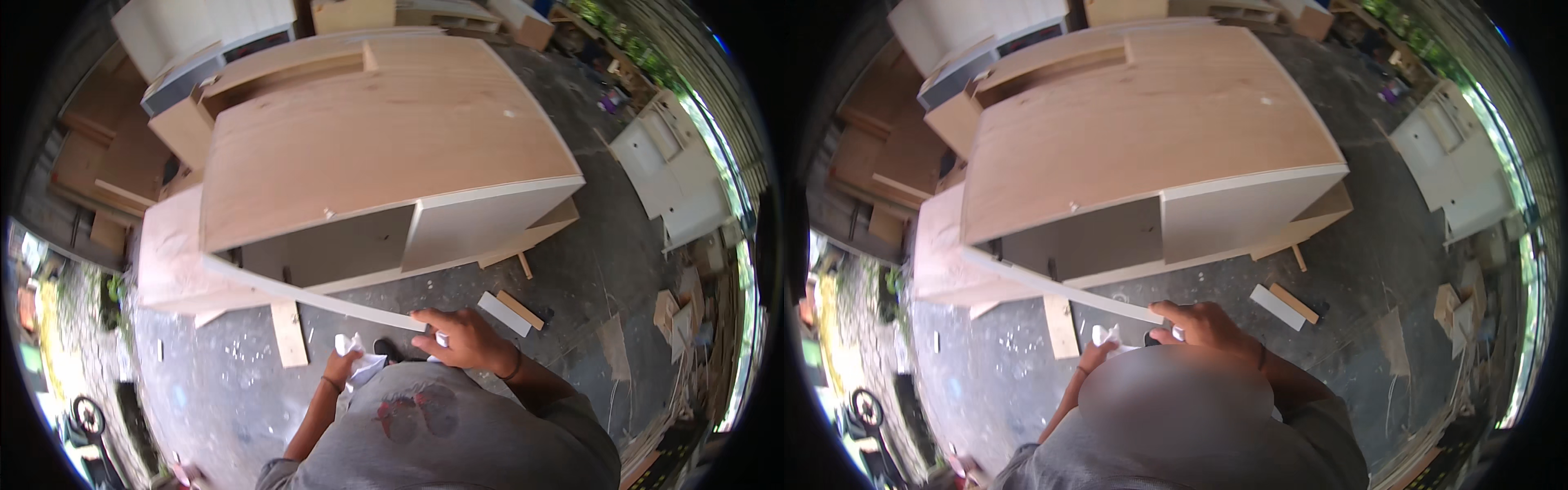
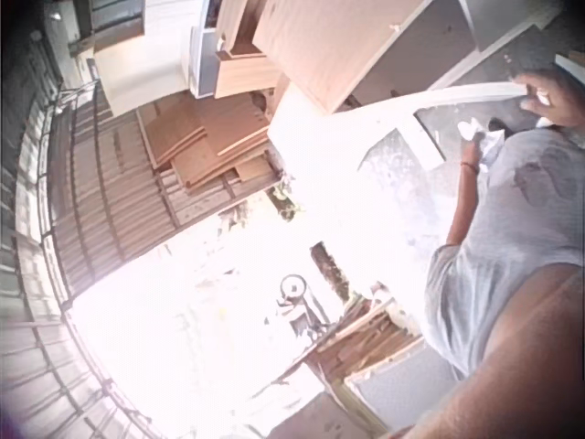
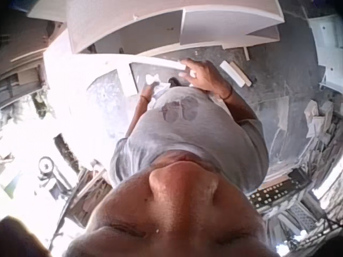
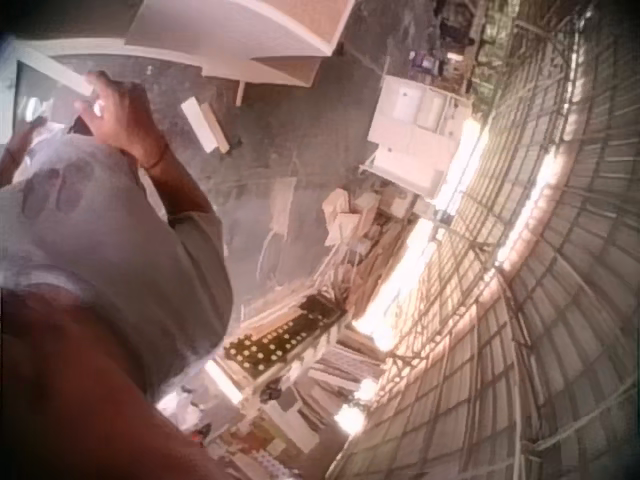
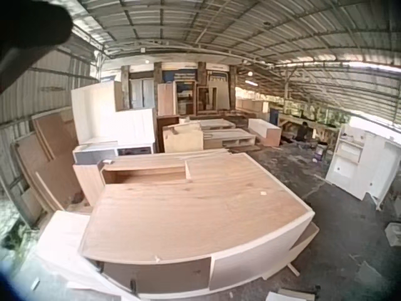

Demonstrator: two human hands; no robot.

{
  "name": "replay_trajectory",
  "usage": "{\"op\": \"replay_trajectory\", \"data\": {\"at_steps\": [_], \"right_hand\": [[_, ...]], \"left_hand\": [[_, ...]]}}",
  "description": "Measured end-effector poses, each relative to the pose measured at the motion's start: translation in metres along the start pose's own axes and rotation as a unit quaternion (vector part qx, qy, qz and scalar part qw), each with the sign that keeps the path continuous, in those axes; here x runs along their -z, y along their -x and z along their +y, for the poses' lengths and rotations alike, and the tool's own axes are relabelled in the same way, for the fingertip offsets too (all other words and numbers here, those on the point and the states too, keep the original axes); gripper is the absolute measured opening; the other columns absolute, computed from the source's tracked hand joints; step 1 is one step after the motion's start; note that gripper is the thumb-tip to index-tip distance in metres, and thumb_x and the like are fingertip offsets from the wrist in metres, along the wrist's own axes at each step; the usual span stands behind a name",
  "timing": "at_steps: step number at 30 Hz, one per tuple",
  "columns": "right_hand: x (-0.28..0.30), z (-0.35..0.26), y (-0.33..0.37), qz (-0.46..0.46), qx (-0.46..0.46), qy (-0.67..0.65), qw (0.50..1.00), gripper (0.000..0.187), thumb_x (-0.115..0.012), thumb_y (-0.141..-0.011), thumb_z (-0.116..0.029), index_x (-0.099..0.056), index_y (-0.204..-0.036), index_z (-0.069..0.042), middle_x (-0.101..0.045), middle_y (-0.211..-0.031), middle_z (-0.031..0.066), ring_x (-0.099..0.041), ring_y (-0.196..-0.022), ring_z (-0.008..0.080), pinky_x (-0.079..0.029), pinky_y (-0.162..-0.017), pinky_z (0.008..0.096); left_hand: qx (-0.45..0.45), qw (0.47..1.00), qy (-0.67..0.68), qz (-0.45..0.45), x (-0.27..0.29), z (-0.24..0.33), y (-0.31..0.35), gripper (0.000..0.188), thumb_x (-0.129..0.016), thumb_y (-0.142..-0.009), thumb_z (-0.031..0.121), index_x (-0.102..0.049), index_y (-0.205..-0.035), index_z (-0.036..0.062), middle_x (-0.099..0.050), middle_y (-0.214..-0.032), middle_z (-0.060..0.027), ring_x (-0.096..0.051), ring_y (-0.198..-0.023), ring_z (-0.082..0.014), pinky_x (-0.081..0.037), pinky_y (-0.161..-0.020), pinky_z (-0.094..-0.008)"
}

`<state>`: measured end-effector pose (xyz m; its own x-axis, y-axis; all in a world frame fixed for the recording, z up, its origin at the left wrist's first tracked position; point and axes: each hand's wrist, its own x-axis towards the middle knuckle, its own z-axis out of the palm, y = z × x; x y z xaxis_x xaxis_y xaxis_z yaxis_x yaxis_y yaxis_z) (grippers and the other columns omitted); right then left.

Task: The person picks up a white cloth from a cluttered workbench, walks to an open wooden cabinet, and wipes the interior surfaces and door hinges with the cloth.

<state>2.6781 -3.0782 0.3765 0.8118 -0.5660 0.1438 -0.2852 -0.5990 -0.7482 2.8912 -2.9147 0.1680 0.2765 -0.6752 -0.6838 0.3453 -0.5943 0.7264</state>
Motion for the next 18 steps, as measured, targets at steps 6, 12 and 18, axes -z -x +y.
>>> {"op": "replay_trajectory", "data": {"at_steps": [6, 12, 18], "right_hand": [[-0.006, -0.008, 0.000, -0.129, 0.077, -0.044, 0.988, 0.032, -0.071, -0.075, -0.021, -0.055, -0.095, -0.001, -0.062, -0.066, 0.0109, -0.063, -0.057, 0.0237, -0.047, -0.050, 0.0300], [-0.038, -0.015, -0.002, -0.282, 0.171, -0.143, 0.933, 0.034, -0.070, -0.075, -0.021, -0.046, -0.092, -0.004, -0.057, -0.061, 0.0104, -0.060, -0.053, 0.0269, -0.046, -0.048, 0.0334], [-0.059, -0.031, -0.004, -0.323, 0.337, -0.162, 0.869, 0.023, -0.062, -0.077, -0.014, -0.051, -0.094, -0.002, -0.062, -0.084, 0.0149, -0.063, -0.073, 0.0329, -0.051, -0.061, 0.0386]], "left_hand": [[-0.106, 0.974, -0.200, 0.023, -0.011, -0.034, 0.010, 0.041, -0.069, -0.067, 0.028, -0.060, -0.095, -0.0004, -0.063, -0.087, -0.0147, -0.060, -0.079, -0.0248, -0.046, -0.073, -0.0353], [-0.184, 0.942, -0.265, 0.097, -0.034, -0.115, 0.017, 0.047, -0.068, -0.069, 0.035, -0.059, -0.100, 0.0006, -0.063, -0.093, -0.0164, -0.060, -0.086, -0.0298, -0.046, -0.076, -0.0383], [-0.227, 0.914, -0.221, 0.253, -0.071, -0.060, 0.085, 0.054, -0.064, -0.072, 0.045, -0.058, -0.106, 0.0027, -0.062, -0.100, -0.0183, -0.058, -0.094, -0.0327, -0.045, -0.080, -0.0395]]}}
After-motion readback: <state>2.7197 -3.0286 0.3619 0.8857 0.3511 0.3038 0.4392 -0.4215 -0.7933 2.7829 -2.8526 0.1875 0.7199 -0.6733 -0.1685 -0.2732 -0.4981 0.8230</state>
